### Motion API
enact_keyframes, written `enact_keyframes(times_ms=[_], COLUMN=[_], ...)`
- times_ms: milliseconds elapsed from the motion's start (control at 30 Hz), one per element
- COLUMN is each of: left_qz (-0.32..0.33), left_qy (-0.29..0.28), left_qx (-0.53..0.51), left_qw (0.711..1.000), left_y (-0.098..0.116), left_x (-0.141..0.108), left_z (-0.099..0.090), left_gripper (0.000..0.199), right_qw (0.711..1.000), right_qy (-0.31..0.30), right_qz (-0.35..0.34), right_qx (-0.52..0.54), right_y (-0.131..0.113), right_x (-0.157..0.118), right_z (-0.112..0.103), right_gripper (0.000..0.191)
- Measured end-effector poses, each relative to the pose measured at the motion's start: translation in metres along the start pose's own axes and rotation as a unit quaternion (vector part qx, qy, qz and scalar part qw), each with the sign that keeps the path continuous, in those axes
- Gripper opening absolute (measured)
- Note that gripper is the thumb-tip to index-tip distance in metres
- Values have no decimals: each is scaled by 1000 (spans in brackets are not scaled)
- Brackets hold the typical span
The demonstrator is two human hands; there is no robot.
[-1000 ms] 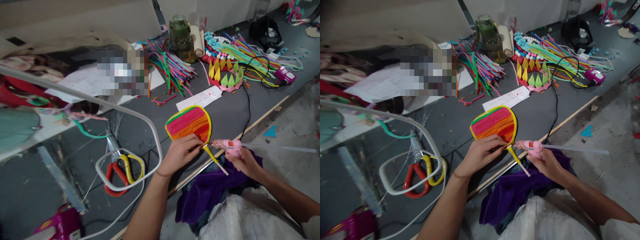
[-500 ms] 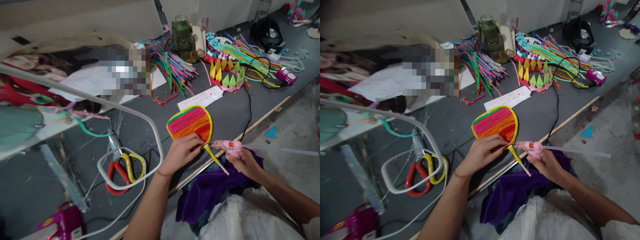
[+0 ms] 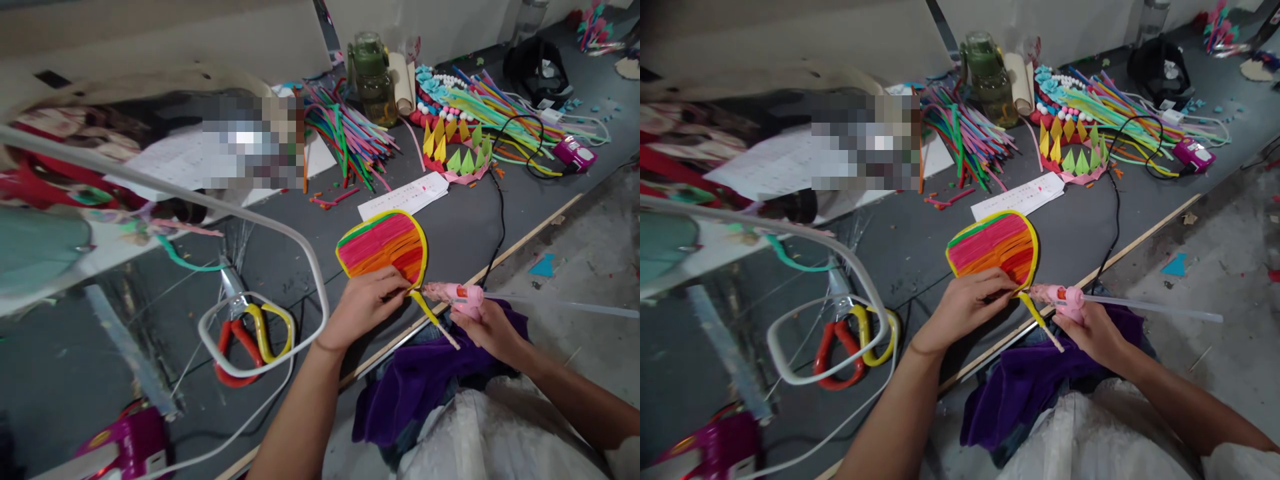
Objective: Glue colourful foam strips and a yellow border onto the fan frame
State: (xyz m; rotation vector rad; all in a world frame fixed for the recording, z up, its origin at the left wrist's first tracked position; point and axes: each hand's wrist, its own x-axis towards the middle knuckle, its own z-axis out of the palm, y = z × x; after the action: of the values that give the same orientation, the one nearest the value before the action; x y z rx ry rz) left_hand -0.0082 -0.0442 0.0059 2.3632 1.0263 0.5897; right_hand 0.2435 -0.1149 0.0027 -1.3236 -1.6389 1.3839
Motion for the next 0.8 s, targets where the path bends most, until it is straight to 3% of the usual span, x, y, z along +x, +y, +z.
enact_keyframes(times_ms=[333, 533, 800], left_qz=[0, -1, -1], left_qy=[2, 4, 6], left_qx=[-2, -2, -1], left_qw=[1000, 1000, 1000], left_y=[1, 0, 1], left_x=[0, -1, -1], left_z=[0, 1, 0], left_gripper=[14, 14, 14], right_qw=[999, 1000, 999], right_qy=[-20, -1, -28], right_qz=[-25, -20, -34], right_qx=[25, -7, 11], right_y=[1, 11, -1], right_x=[0, -3, 2], right_z=[2, 6, 7], right_gripper=[44, 40, 43])
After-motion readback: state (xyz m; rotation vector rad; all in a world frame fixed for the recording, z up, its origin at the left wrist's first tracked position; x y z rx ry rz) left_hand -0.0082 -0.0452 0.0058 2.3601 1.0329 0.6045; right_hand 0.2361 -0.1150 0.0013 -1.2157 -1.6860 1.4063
